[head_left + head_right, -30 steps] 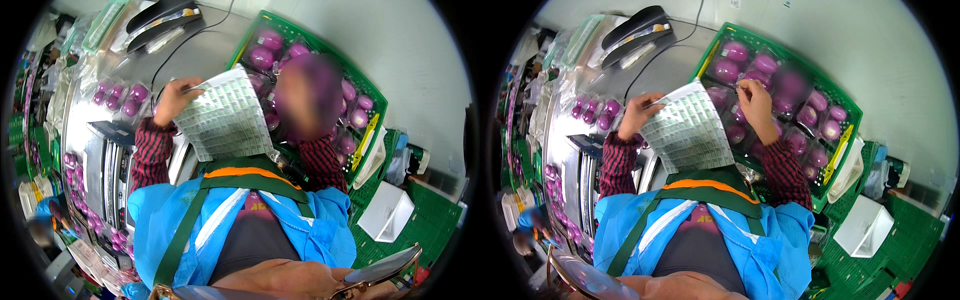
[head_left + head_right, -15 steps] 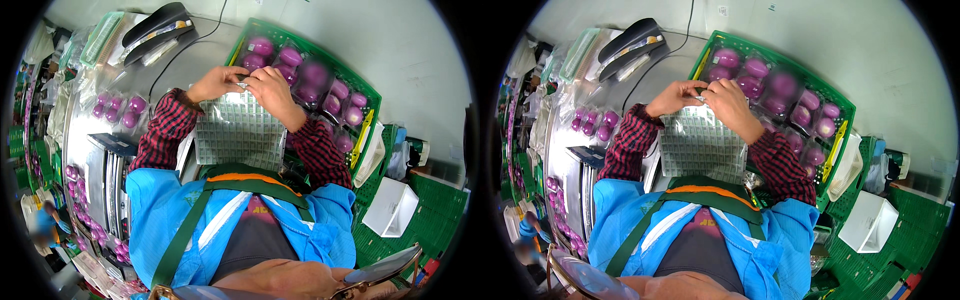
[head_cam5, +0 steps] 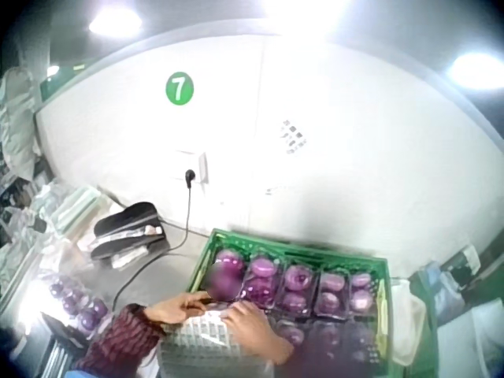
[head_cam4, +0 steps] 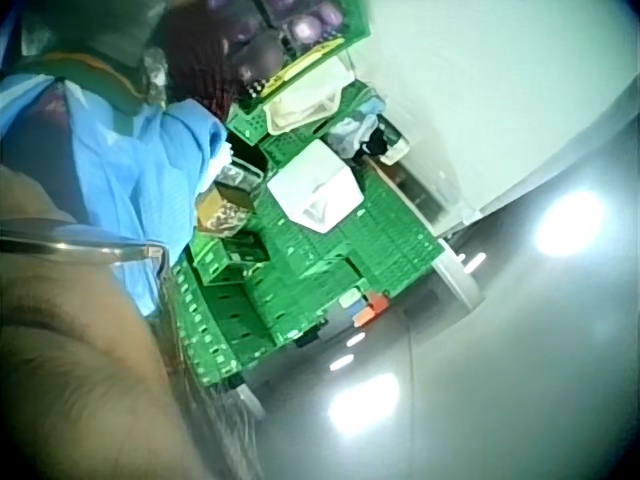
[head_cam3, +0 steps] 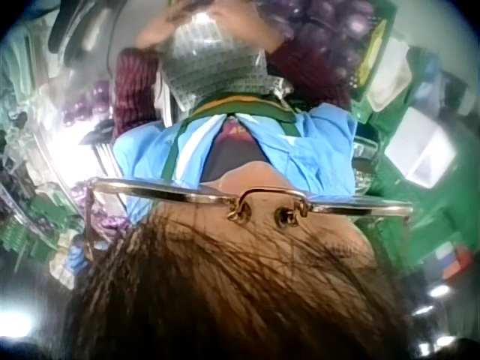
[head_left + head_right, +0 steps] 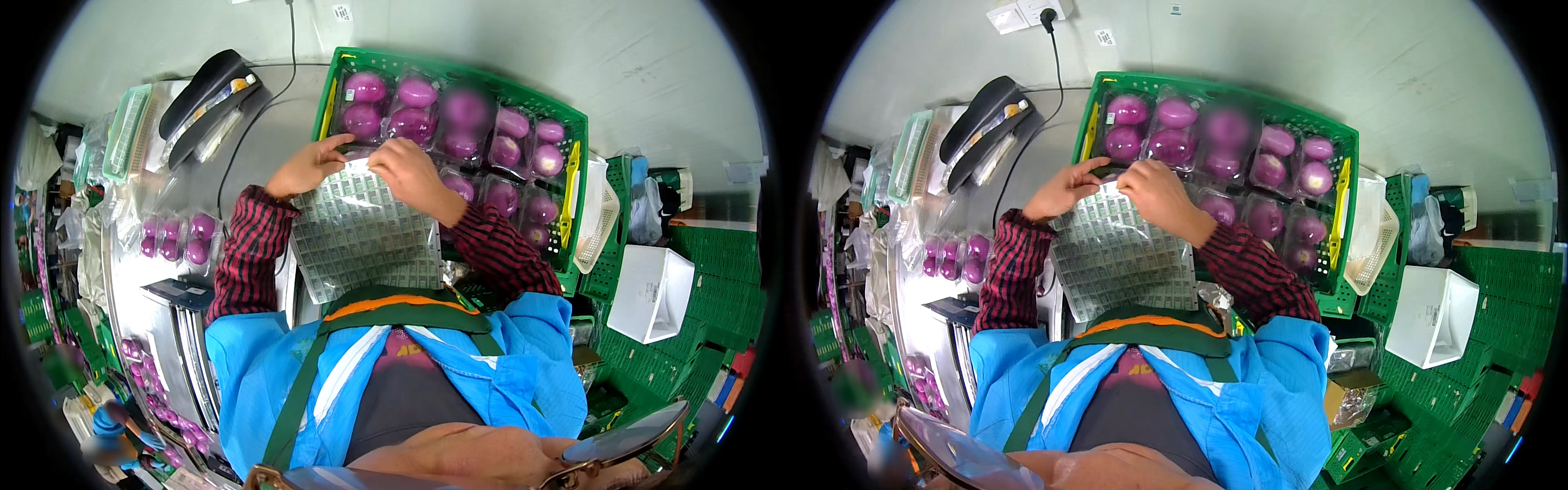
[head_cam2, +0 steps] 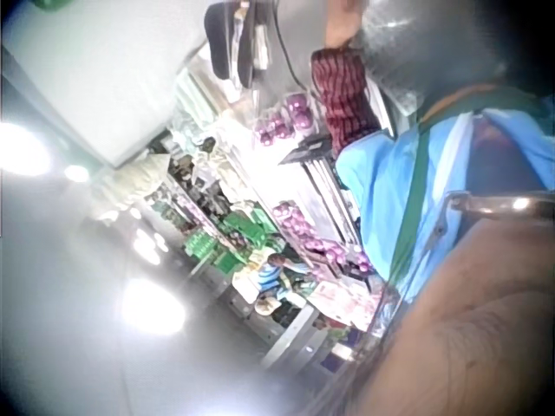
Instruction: The person packs purple onions into clear plastic bags using a heat-sealing machine. They place onions into bags, seal them, and then apply labels to the packaged onions before placing them into green crates.
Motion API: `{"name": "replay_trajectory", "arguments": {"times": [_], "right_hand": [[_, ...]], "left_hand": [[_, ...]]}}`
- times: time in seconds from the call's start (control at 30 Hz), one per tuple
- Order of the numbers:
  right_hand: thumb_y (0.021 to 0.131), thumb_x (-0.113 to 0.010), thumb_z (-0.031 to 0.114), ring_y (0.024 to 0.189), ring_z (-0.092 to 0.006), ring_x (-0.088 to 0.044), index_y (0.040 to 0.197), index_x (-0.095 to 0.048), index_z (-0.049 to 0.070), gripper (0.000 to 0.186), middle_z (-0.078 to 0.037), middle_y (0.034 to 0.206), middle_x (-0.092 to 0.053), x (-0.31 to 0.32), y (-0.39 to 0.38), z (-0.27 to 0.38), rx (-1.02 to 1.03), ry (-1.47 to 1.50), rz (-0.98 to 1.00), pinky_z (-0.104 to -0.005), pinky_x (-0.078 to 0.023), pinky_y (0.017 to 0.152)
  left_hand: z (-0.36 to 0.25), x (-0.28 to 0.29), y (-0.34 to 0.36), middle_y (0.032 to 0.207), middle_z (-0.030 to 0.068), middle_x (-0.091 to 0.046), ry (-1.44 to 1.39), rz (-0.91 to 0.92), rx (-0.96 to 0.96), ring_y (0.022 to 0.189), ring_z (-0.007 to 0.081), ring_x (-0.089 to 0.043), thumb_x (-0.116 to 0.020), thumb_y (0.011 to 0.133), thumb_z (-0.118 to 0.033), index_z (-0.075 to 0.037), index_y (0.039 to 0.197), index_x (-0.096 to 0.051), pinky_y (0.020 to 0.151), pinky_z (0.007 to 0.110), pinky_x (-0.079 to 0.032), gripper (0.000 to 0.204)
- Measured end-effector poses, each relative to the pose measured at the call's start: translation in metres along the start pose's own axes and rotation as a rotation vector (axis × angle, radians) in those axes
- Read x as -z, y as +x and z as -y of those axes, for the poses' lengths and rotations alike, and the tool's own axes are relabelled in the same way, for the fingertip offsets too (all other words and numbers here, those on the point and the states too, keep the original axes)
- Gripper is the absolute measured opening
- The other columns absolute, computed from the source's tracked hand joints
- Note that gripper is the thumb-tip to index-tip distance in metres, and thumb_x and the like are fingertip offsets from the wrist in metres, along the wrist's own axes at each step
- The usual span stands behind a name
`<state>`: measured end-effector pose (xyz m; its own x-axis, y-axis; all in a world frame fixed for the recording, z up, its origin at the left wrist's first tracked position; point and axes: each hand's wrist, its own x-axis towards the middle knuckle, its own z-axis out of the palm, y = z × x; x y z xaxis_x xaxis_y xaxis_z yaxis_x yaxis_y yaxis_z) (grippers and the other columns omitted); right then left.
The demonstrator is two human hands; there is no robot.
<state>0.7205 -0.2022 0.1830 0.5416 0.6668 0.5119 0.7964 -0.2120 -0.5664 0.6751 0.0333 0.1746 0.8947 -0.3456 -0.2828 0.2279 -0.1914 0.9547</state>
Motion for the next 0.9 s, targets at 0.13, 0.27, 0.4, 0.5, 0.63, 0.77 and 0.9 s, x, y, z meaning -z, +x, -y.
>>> {"name": "replay_trajectory", "arguments": {"times": [0.13,0.27,0.4,0.5,0.63,0.77,0.9], "right_hand": [[0.088,-0.059,0.009,0.077,-0.0184,-0.060,0.094,-0.062,0.002,0.009,-0.010,0.085,-0.063,0.047,-0.019,-0.041,-0.432,0.273,-0.201,-0.0292,-0.047,0.070],[0.089,-0.060,0.013,0.078,-0.0188,-0.062,0.096,-0.062,0.001,0.014,-0.012,0.086,-0.065,0.074,-0.047,-0.141,-0.451,-0.033,-0.329,-0.0302,-0.048,0.071],[0.087,-0.060,0.014,0.077,-0.0237,-0.062,0.091,-0.061,0.002,0.013,-0.012,0.085,-0.064,0.070,-0.039,-0.187,-0.408,-0.185,-0.251,-0.0336,-0.048,0.070],[0.086,-0.059,0.014,0.079,-0.0270,-0.060,0.087,-0.060,0.002,0.012,-0.010,0.082,-0.062,0.071,-0.005,-0.165,-0.359,-0.531,0.047,-0.0368,-0.048,0.069],[0.084,-0.056,0.015,0.086,-0.0339,-0.061,0.091,-0.063,0.002,0.016,-0.018,0.093,-0.064,0.074,0.005,-0.152,-0.465,-0.501,0.029,-0.0430,-0.049,0.075],[0.083,-0.063,0.014,0.086,-0.0310,-0.059,0.090,-0.063,0.004,0.012,-0.012,0.092,-0.061,0.061,0.000,-0.157,-0.251,-0.380,-0.185,-0.0398,-0.049,0.075],[0.082,-0.066,0.014,0.089,-0.0312,-0.058,0.098,-0.064,0.005,0.019,-0.013,0.095,-0.060,0.042,0.021,-0.075,-0.238,0.031,-0.111,-0.0386,-0.048,0.077]], "left_hand": [[0.004,0.000,-0.013,0.096,0.0090,-0.064,0.055,-0.109,0.003,0.091,0.0126,-0.058,-0.054,0.089,-0.001,0.003,0.134,-0.043,0.082,0.025,-0.045,0.047],[0.009,-0.006,-0.020,0.100,0.0129,-0.066,0.133,-0.257,-0.031,0.092,0.0151,-0.061,-0.058,0.089,-0.006,0.006,0.126,-0.050,0.080,0.028,-0.047,0.039],[0.002,-0.015,-0.025,0.101,0.0180,-0.065,0.344,-0.405,-0.117,0.092,0.0227,-0.064,-0.061,0.087,-0.010,0.005,0.117,-0.056,0.078,0.031,-0.049,0.034],[-0.003,-0.017,-0.034,0.101,0.0192,-0.064,0.490,-0.514,-0.158,0.092,0.0284,-0.064,-0.064,0.086,-0.011,0.004,0.113,-0.059,0.078,0.033,-0.049,0.031],[0.003,-0.010,-0.052,0.102,0.0176,-0.064,0.545,-0.563,-0.220,0.091,0.0303,-0.064,-0.067,0.083,-0.011,0.002,0.111,-0.060,0.078,0.035,-0.048,0.032],[0.011,-0.010,-0.069,0.102,0.0167,-0.064,0.517,-0.536,-0.107,0.090,0.0298,-0.063,-0.070,0.080,-0.012,0.000,0.110,-0.062,0.079,0.034,-0.048,0.033],[0.023,-0.008,-0.065,0.091,0.0145,-0.067,0.447,-0.540,-0.111,0.080,0.0249,-0.065,-0.068,0.082,-0.011,-0.001,0.104,-0.066,0.073,0.032,-0.049,0.024]]}}
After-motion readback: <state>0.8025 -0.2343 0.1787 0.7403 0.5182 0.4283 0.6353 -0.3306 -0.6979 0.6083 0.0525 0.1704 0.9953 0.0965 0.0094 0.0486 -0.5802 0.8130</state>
